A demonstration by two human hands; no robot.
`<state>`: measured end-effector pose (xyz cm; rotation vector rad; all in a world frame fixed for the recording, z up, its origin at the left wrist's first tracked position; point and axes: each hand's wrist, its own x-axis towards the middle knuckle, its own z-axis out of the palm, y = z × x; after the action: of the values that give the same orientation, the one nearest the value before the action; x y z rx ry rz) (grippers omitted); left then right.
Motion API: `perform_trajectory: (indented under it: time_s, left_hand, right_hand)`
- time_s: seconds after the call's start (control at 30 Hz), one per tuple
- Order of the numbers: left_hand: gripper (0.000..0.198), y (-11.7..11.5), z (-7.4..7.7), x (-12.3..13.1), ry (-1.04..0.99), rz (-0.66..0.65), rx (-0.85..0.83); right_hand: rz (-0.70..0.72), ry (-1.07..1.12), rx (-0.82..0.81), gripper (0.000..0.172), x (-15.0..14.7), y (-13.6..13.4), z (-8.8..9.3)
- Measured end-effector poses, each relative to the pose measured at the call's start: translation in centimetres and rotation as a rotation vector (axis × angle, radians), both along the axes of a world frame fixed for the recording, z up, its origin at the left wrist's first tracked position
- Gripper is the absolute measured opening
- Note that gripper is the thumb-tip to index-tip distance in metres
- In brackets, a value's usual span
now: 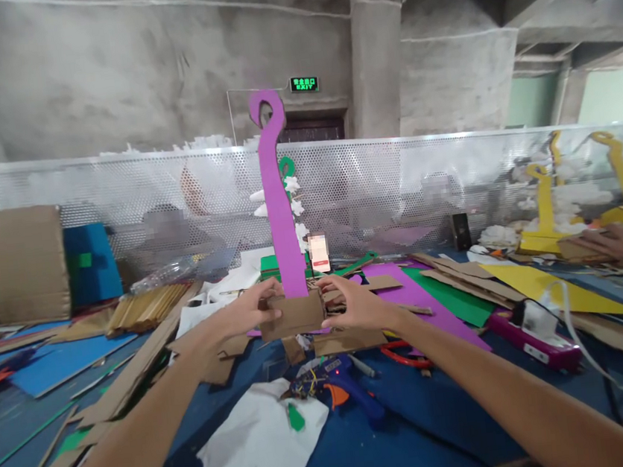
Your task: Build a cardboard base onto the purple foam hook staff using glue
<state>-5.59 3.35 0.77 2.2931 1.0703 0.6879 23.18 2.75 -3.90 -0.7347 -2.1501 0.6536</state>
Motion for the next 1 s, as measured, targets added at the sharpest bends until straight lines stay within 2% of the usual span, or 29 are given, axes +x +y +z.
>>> perform_trajectory:
  time_s: [0.1, 0.2, 0.33, 0.43, 0.53, 0.63, 0.77, 0.83, 1.0]
  left_hand:
    - [0.05, -0.6, 0.3, 0.9, 0.086, 0.016, 0.056]
    - [0.048, -1.1, 0.7, 1.5, 0.179, 0.081, 0.101]
    - [0.043, -0.8, 0.8, 1.1, 0.235, 0.071, 0.168]
    - [0.046, -0.3, 0.8, 0.4, 0.281, 0.111, 0.195]
    - [0.05, -0.1, 0.9, 0.1, 0.324, 0.156, 0.186]
    - [0.051, -0.1, 0.9, 0.1, 0.334, 0.145, 0.179]
    - [0.051, 0.1, 0.7, 0.1, 0.384, 0.16, 0.226]
    - [0.051, 0.2, 0.7, 0.0, 0.403, 0.167, 0.248]
    - [0.051, 0.1, 0.8, 0.0, 0.396, 0.152, 0.255]
  right_hand:
    - [0.023, -0.011, 0.016, 0.072, -0.4, -0.5, 0.1]
    - [0.038, -0.02, 0.082, 0.069, -0.8, -0.7, 0.3]
    - [-0.002, -0.038, 0.153, 0.051, -0.7, -0.2, 0.5]
    - [-0.027, -0.101, 0.187, 0.043, 0.3, 0.4, 0.7]
    - [-0.044, -0.265, 0.186, 0.036, 1.8, 1.0, 0.9]
    - [-0.046, -0.413, 0.179, 0.027, 3.1, 1.5, 1.0]
    - [-0.028, -0.476, 0.231, 0.02, 4.0, 1.8, 1.2]
    - [-0.01, -0.515, 0.251, 0.019, 4.2, 1.7, 1.6]
    - [0.049, -0.598, 0.306, 0.031, 4.8, 1.7, 1.8]
